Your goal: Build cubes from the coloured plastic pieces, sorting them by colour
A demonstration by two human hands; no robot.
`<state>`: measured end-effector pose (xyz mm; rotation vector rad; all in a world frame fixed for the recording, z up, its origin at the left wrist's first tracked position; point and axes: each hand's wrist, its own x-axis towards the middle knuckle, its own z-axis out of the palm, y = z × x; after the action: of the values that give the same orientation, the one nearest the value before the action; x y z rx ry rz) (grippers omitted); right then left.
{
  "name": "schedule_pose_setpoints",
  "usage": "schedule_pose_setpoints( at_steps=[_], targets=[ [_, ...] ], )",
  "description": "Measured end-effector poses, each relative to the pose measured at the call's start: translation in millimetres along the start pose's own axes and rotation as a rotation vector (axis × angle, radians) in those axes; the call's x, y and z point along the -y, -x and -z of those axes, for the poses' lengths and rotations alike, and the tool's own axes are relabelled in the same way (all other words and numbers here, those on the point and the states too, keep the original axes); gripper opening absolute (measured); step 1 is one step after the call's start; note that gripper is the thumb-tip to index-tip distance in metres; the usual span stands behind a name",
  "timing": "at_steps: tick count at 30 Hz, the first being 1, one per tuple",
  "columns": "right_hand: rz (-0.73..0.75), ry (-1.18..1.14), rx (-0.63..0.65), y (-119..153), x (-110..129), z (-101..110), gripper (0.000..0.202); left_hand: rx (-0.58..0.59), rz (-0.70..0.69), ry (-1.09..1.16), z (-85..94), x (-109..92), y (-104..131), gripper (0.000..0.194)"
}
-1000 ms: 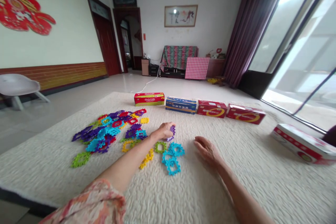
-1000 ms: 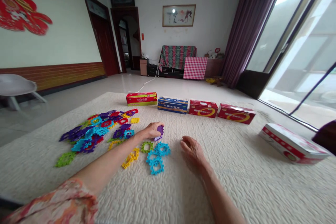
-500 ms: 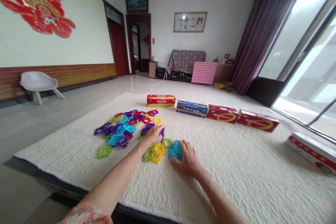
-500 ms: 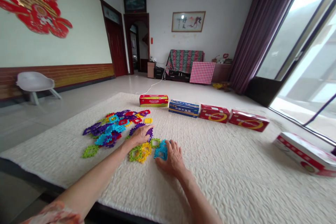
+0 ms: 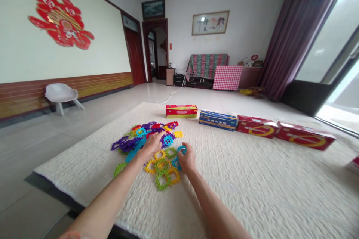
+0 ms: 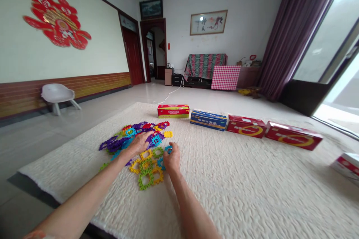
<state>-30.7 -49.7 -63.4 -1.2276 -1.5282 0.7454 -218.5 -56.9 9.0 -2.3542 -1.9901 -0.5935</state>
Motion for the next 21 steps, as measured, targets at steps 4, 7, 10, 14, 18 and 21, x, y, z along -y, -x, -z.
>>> schedule_pose_setpoints(
  at_steps=[4,7,10,14,18,21],
  targets=[
    [0.017,-0.095,0.085,-10.0,21.7,-28.9,0.048,-0.087,0.123,-0.076,21.9,20.7,3.2,0.063],
    [0.144,-0.154,0.216,-12.9,37.4,-29.7,0.041,-0.189,0.17,-0.116,32.9,26.4,7.6,0.059],
    [0.215,-0.127,0.235,-16.9,36.8,-7.4,0.037,-0.226,0.091,-0.072,30.8,15.4,18.8,0.051],
    [0.116,-0.053,0.131,-19.5,11.7,38.7,0.042,-0.105,-0.159,0.059,8.8,-22.1,45.2,0.051],
    [0.062,-0.007,0.056,-16.7,-13.9,72.4,0.044,0.091,-0.383,0.054,-13.4,-54.3,71.8,0.063],
    [0.074,0.013,0.034,-15.4,-23.2,82.3,0.043,0.157,-0.449,0.026,-19.5,-60.4,81.7,0.062]
  ],
)
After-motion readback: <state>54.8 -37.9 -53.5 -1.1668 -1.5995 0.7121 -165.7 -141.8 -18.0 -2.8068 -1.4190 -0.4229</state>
